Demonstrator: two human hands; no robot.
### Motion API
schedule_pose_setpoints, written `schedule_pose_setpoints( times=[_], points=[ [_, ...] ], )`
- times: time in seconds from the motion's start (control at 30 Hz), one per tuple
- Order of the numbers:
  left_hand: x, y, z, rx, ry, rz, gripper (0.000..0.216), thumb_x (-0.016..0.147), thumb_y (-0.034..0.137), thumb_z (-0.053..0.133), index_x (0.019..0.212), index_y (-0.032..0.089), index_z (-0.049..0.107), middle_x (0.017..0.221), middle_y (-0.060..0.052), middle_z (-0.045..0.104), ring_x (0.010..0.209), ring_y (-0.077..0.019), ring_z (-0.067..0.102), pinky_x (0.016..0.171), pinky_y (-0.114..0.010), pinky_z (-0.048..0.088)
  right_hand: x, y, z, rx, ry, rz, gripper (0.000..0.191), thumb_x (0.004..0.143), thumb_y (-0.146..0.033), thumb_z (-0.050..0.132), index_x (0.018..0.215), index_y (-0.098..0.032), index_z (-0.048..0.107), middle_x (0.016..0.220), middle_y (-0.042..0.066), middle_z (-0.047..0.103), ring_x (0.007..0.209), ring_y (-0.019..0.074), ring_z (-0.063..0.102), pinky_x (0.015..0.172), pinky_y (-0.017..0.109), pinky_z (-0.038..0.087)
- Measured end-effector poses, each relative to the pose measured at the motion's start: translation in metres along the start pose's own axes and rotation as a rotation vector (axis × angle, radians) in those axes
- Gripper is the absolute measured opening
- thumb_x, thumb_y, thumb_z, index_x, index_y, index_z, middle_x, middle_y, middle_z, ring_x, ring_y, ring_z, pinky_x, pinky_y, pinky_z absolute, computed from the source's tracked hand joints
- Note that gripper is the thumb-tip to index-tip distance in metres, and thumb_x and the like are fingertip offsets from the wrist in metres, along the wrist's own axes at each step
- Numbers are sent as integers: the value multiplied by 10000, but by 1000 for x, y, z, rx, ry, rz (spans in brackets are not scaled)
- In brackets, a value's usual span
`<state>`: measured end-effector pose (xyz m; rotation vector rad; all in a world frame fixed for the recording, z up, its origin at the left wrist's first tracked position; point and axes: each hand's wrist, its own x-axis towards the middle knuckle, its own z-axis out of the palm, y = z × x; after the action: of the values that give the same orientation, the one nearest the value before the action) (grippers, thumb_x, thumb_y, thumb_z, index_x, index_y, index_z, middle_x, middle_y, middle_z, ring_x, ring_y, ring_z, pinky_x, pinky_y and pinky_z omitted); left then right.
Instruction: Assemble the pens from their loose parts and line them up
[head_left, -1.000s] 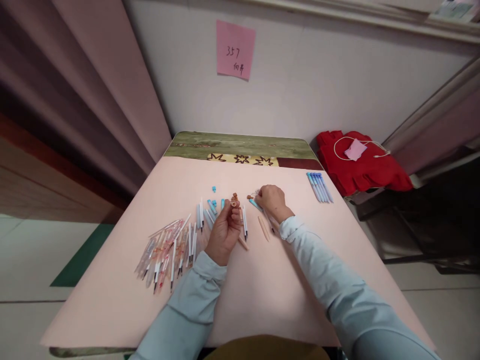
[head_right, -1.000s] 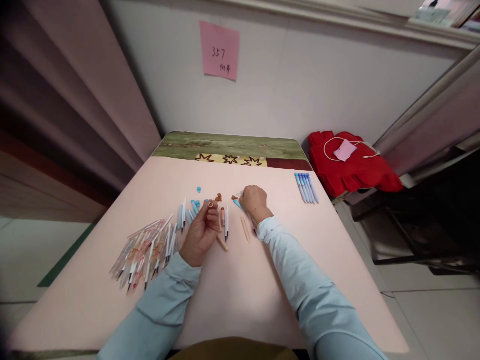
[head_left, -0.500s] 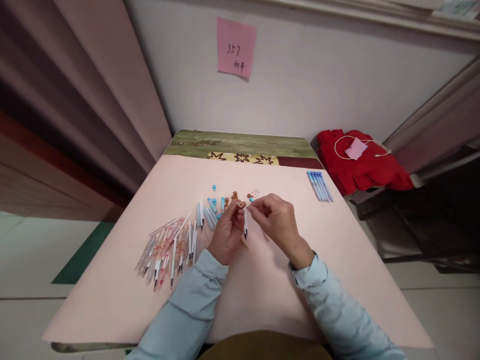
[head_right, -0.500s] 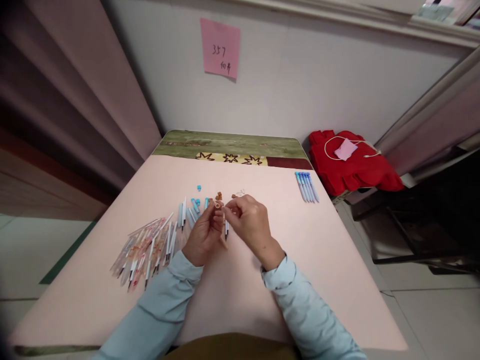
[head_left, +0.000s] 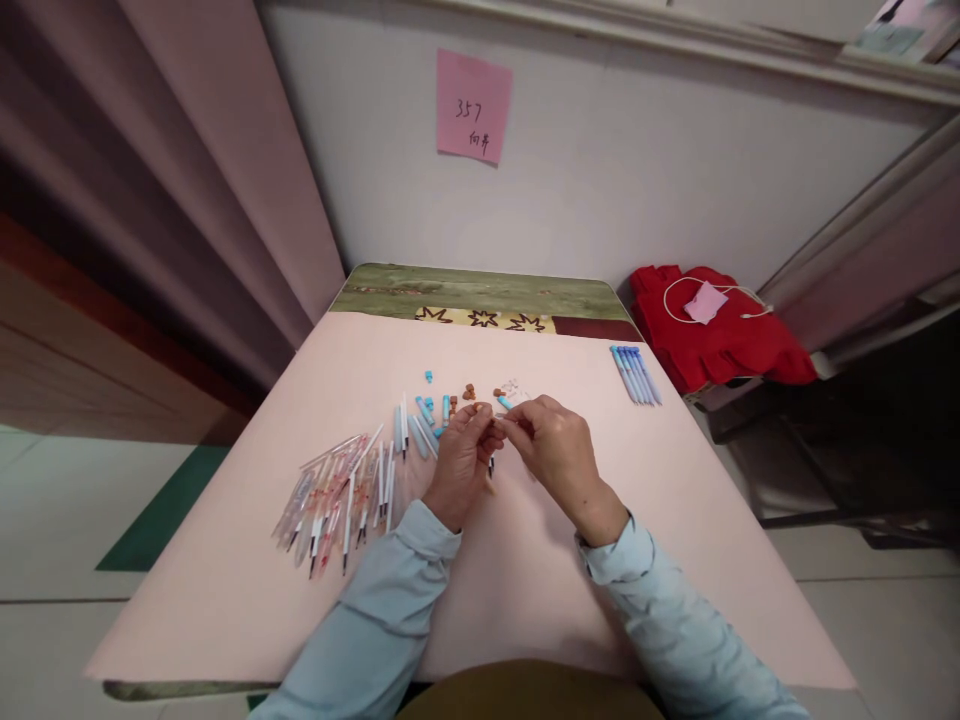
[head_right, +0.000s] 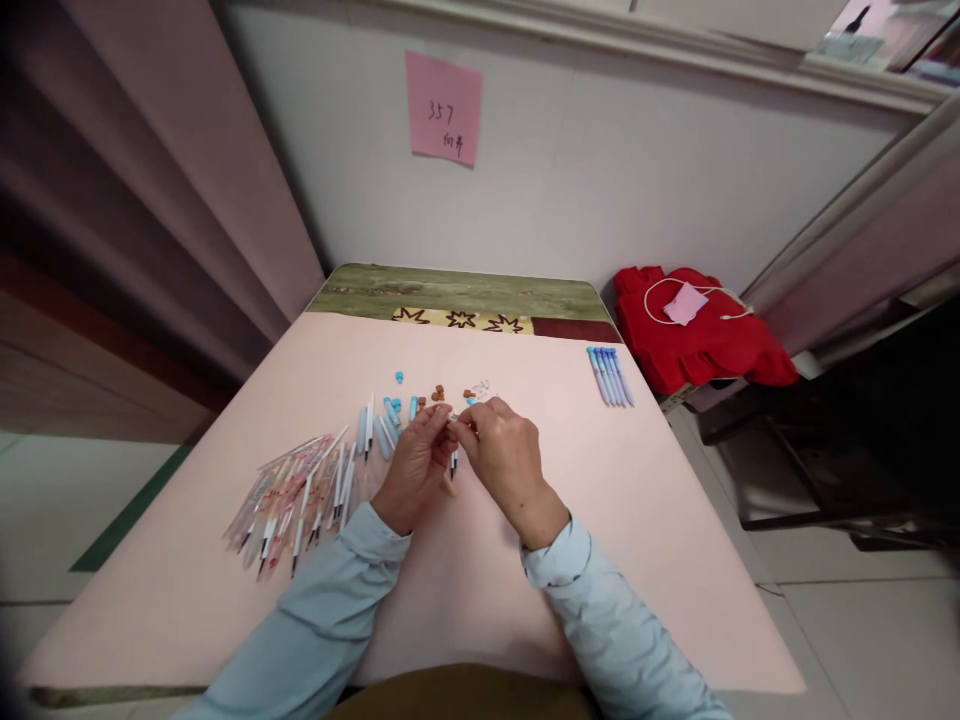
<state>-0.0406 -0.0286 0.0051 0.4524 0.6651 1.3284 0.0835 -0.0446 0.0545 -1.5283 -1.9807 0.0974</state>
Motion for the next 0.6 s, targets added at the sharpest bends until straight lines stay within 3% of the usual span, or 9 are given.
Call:
schedule_pose_setpoints(
  times=[0.1,0.23,0.3,0.4,0.5,0.6],
  points=[
    [2,0,-3,-96,64,-104,182,767,207,774,838,111,636,706,11,648,559,-41,607,528,-107,504,-1,3,-5,129,75,35,168,883,-318,669,766,-203,704,730,20,672,650,134,604,625,232,434],
    [5,4,-8,-208,99,-182,63,878,145,647,845,95,628,753,-16,656,546,-24,603,500,-78,503,-12,30,-14,200,196,223,227,900,-392,615,829,-198,709,753,22,688,632,136,602,635,250,449],
    [7,7,-8,-262,89,-182,74,912,130,596,852,96,622,760,-17,649,541,-19,600,499,-73,507,-23,48,-17,102,148,322,230,881,-402,612,828,-202,711,757,15,691,629,141,608,631,262,437],
    [8,7,-9,-295,93,-186,83,928,133,572,872,96,620,774,-22,647,546,-24,608,502,-80,521,-43,69,-14,-74,-32,412,208,864,-396,604,882,-228,726,820,10,708,695,161,638,606,264,395],
    [9,5,-10,-286,115,-178,101,936,145,564,868,95,619,778,-24,648,557,-32,616,513,-91,535,-61,73,-9,-137,-140,420,191,862,-370,602,951,-252,723,898,10,711,782,169,654,605,254,370],
    [10,2,-11,-279,117,-164,109,937,152,566,847,108,611,784,-22,650,561,-35,620,501,-92,530,-71,68,-4,-197,-160,397,166,857,-356,609,931,-246,711,884,17,692,791,169,639,594,249,343]
  ],
)
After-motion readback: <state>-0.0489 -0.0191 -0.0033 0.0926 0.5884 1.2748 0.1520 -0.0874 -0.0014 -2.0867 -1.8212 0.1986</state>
